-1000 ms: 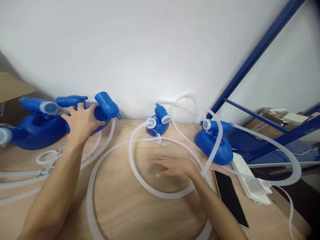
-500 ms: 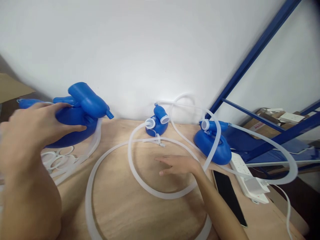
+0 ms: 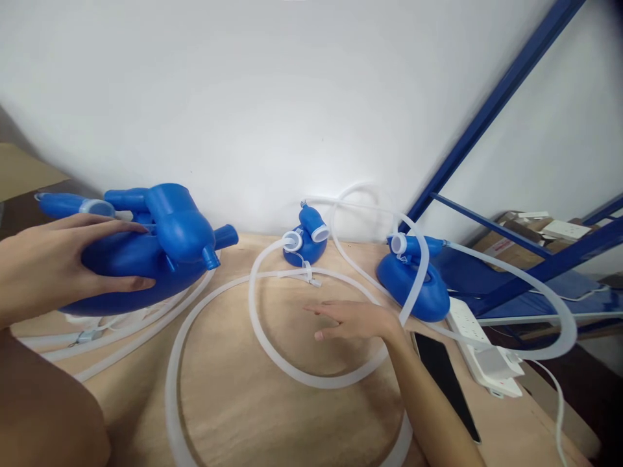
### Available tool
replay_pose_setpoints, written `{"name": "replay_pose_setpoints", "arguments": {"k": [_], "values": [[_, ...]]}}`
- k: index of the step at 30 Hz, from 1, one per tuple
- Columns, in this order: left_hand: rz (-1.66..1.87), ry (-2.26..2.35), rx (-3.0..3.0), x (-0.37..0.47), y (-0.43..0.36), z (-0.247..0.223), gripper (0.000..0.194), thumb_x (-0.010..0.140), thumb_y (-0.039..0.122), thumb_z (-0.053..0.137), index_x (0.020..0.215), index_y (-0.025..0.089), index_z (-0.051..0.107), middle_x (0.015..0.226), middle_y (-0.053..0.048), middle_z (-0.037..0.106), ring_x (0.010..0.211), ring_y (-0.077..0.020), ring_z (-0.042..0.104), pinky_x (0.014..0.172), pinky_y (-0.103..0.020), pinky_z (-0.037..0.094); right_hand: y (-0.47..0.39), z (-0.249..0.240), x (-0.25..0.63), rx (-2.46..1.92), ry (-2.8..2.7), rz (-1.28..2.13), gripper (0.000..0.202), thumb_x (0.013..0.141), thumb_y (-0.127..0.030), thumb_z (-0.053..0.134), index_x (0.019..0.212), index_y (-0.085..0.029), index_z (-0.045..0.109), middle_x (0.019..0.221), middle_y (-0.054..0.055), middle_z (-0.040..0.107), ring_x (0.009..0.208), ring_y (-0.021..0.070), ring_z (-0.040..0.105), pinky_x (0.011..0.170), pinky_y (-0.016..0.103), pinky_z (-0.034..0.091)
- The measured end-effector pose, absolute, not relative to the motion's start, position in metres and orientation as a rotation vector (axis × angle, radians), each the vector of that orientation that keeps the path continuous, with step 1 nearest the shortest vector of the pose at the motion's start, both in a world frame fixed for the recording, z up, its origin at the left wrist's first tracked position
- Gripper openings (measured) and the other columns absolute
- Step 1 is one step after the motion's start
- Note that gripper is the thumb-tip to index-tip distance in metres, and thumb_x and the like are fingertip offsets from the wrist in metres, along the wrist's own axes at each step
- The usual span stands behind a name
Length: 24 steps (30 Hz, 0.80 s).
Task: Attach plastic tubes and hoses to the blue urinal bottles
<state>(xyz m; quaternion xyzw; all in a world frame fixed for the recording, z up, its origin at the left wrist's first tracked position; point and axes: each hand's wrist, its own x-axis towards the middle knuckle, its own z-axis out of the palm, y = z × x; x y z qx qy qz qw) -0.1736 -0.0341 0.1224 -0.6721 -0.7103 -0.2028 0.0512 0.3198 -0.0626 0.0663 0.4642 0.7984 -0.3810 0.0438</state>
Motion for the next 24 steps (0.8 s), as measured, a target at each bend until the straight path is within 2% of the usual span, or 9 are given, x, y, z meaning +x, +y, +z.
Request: {"name": "replay_pose_setpoints", "arguments": {"k": [2, 4, 7, 9, 13, 16, 19, 21, 24], "values": [[-0.628, -1.93, -2.155, -0.169, -0.041, 0.124, 0.101, 0.038, 0.098, 0.06, 0.125, 0.049, 0.07, 0.13, 0.015, 0.066, 0.128, -0.038, 0.062, 0.115, -0.049, 0.043, -0.064, 0.071, 0.319, 1.432, 2.469, -1.198, 0.073, 0.095, -0.055, 0.068, 0.162, -0.034, 0.045, 0.163, 0.005, 0.051, 0.149, 0.0346, 0.05, 0.127, 0.054, 0.032], [-0.679, -1.794, -2.268, -0.156, -0.047, 0.129, 0.105, 0.034, 0.101, 0.06, 0.124, 0.046, 0.071, 0.129, 0.014, 0.067, 0.127, -0.0392, 0.062, 0.116, -0.05, 0.044, -0.067, 0.077, 0.317, 1.44, 2.55, -1.271, 0.082, 0.096, -0.054, 0.067, 0.167, -0.035, 0.031, 0.161, 0.007, 0.054, 0.147, 0.0324, 0.053, 0.125, 0.054, 0.034], [-0.763, -1.733, -2.483, -0.12, -0.053, 0.144, 0.104, 0.026, 0.097, 0.071, 0.113, 0.039, 0.076, 0.123, 0.008, 0.07, 0.12, -0.0398, 0.065, 0.113, -0.05, 0.049, -0.074, 0.083, 0.312, 1.395, 2.711, -1.475, 0.101, 0.097, -0.056, 0.065, 0.171, -0.034, 0.0, 0.169, 0.01, 0.042, 0.155, 0.029, 0.041, 0.127, 0.055, 0.032], [-0.773, -1.728, -2.603, -0.092, -0.054, 0.155, 0.096, 0.028, 0.092, 0.077, 0.109, 0.04, 0.077, 0.116, 0.006, 0.072, 0.115, -0.0378, 0.067, 0.11, -0.047, 0.054, -0.079, 0.082, 0.307, 1.401, 2.76, -1.656, 0.106, 0.099, -0.06, 0.061, 0.168, -0.036, -0.015, 0.174, 0.01, 0.032, 0.159, 0.027, 0.035, 0.127, 0.056, 0.034], [-0.89, -1.757, -2.734, -0.037, -0.06, 0.155, 0.087, 0.038, 0.089, 0.081, 0.11, 0.04, 0.074, 0.125, 0.002, 0.069, 0.115, -0.0379, 0.066, 0.102, -0.048, 0.058, -0.079, 0.076, 0.292, 1.681, 2.855, -2.028, 0.106, 0.1, -0.072, 0.05, 0.164, -0.038, -0.027, 0.176, 0.009, 0.026, 0.16, 0.0252, 0.034, 0.126, 0.055, 0.037], [-1.047, -1.748, -2.788, 0.01, -0.073, 0.128, 0.083, 0.052, 0.085, 0.081, 0.123, 0.044, 0.069, 0.137, -0.003, 0.064, 0.117, -0.0395, 0.065, 0.098, -0.053, 0.059, -0.07, 0.072, 0.287, 2.108, 2.898, -2.022, 0.111, 0.096, -0.079, 0.048, 0.162, -0.038, -0.032, 0.177, 0.007, 0.022, 0.162, 0.0264, 0.03, 0.128, 0.054, 0.035], [-1.205, -1.651, -2.85, 0.055, -0.09, 0.09, 0.08, 0.07, 0.079, 0.078, 0.14, 0.044, 0.059, 0.144, -0.011, 0.057, 0.123, -0.0424, 0.062, 0.099, -0.059, 0.056, -0.057, 0.07, 0.298, 2.408, 2.898, -1.762, 0.12, 0.091, -0.077, 0.059, 0.164, -0.036, -0.027, 0.174, 0.009, 0.032, 0.158, 0.0298, 0.038, 0.128, 0.052, 0.037], [-1.087, -1.61, -3.005, 0.076, -0.098, 0.072, 0.08, 0.076, 0.073, 0.077, 0.146, 0.04, 0.056, 0.146, -0.014, 0.056, 0.123, -0.0431, 0.062, 0.096, -0.059, 0.056, -0.048, 0.067, 0.312, 2.393, 2.868, -1.702, 0.126, 0.087, -0.069, 0.072, 0.169, -0.033, -0.017, 0.168, 0.01, 0.043, 0.152, 0.0325, 0.047, 0.127, 0.053, 0.038], [-0.729, -1.628, -3.206, 0.088, -0.104, 0.061, 0.079, 0.088, 0.06, 0.072, 0.155, 0.027, 0.047, 0.153, -0.017, 0.052, 0.129, -0.0415, 0.061, 0.102, -0.057, 0.055, -0.035, 0.058, 0.331, 2.082, 2.896, -1.752, 0.124, 0.082, -0.056, 0.085, 0.172, -0.031, 0.004, 0.163, 0.01, 0.051, 0.148, 0.0346, 0.052, 0.125, 0.054, 0.041]]}}
